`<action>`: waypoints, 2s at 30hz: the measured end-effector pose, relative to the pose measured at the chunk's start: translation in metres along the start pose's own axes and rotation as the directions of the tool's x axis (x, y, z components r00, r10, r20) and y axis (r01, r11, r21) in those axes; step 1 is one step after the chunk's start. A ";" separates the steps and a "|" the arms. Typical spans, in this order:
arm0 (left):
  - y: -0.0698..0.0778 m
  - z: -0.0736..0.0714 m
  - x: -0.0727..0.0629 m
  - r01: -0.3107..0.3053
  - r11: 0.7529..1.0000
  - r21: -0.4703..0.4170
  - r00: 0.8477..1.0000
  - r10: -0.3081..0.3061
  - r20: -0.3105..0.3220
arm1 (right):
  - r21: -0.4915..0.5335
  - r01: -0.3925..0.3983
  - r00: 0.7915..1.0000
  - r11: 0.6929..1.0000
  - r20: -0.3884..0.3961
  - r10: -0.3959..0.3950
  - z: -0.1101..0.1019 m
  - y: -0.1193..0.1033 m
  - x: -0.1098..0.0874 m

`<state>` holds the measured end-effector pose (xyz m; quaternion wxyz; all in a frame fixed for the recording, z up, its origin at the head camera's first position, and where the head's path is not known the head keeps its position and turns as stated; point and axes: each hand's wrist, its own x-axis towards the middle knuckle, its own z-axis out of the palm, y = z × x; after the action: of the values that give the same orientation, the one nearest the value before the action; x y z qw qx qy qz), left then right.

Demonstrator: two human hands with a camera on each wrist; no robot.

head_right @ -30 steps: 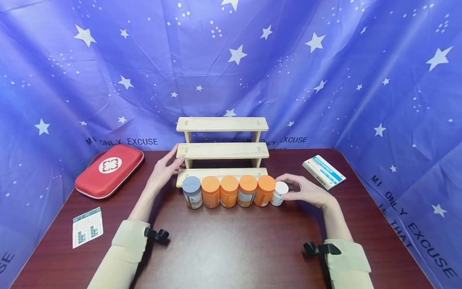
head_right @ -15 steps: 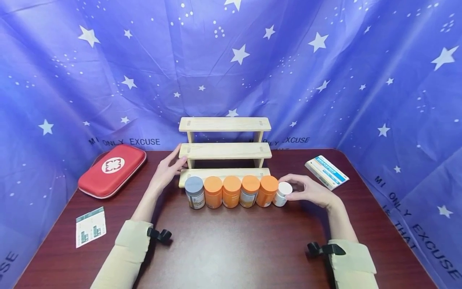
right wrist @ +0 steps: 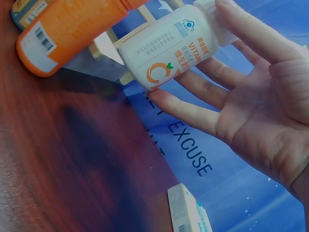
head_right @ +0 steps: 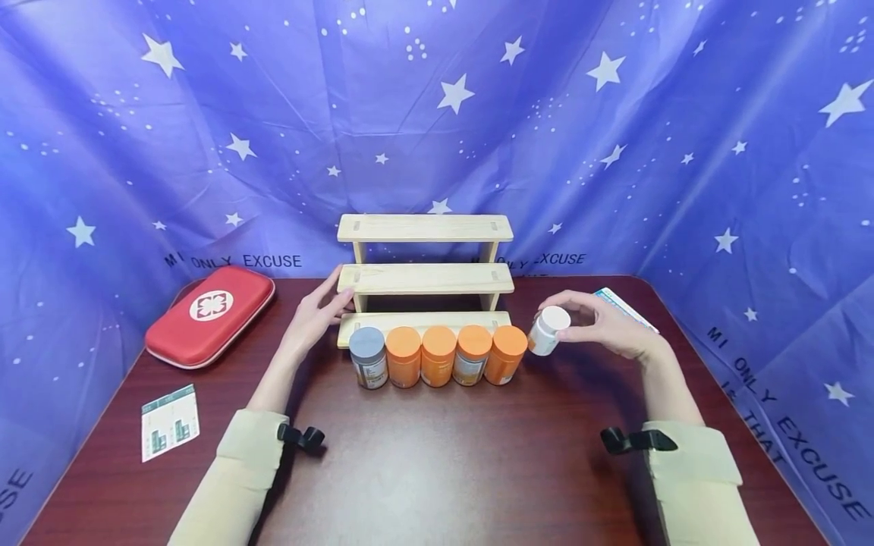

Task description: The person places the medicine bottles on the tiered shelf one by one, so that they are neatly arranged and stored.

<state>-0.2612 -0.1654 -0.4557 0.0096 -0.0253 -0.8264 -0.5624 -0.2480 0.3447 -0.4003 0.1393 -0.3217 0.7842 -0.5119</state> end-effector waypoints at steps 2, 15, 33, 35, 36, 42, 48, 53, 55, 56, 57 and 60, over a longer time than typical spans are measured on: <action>0.000 0.000 0.000 -0.001 1.000 -0.001 1.000 0.001 -0.002 | -0.011 -0.034 0.999 0.999 -0.023 0.034 -0.004 -0.004 0.002; 0.001 -0.003 0.000 -0.005 1.000 0.003 1.000 0.005 0.000 | 0.146 -0.077 0.997 0.986 0.004 0.077 -0.030 -0.027 0.029; 0.000 0.000 -0.001 -0.013 1.000 -0.012 1.000 0.013 -0.005 | 0.185 -0.083 0.996 0.979 -0.004 0.085 -0.036 -0.084 0.107; 0.000 -0.001 -0.001 -0.017 1.000 -0.011 1.000 0.017 -0.007 | 0.216 -0.088 0.996 0.972 -0.003 0.091 -0.034 -0.088 0.116; 0.000 -0.001 -0.001 -0.016 1.000 -0.012 1.000 0.016 -0.006 | 0.224 -0.095 0.995 0.970 -0.006 0.099 -0.033 -0.090 0.121; -0.001 -0.003 -0.001 0.001 1.000 -0.019 1.000 -0.001 0.008 | 0.215 -0.137 0.987 0.967 -0.051 0.151 -0.026 -0.105 0.151; 0.001 -0.001 -0.001 0.002 1.000 -0.020 1.000 -0.002 0.007 | 0.196 -0.172 0.979 0.965 -0.072 0.190 -0.024 -0.117 0.178; 0.001 0.003 -0.001 -0.003 0.999 -0.037 1.000 0.003 0.011 | 0.146 -0.204 0.973 0.968 -0.075 0.216 -0.018 -0.126 0.199; 0.001 0.003 -0.001 -0.002 0.999 -0.041 1.000 0.003 0.011 | 0.134 -0.209 0.973 0.969 -0.067 0.219 -0.014 -0.129 0.207; 0.000 0.003 -0.001 -0.002 0.999 -0.041 1.000 0.003 0.010 | 0.131 -0.209 0.974 0.969 -0.065 0.219 -0.012 -0.131 0.211; 0.000 0.003 -0.001 -0.002 0.999 -0.040 1.000 0.002 0.009 | 0.133 -0.208 0.974 0.969 -0.062 0.218 -0.010 -0.133 0.215; -0.002 0.002 0.000 0.006 0.999 -0.031 1.000 -0.006 0.004 | 0.146 -0.201 0.975 0.969 -0.065 0.212 -0.004 -0.138 0.224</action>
<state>-0.2614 -0.1638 -0.4581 0.0062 -0.0241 -0.8176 -0.5753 -0.3691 0.1653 -0.2510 0.1825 -0.2071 0.7808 -0.5605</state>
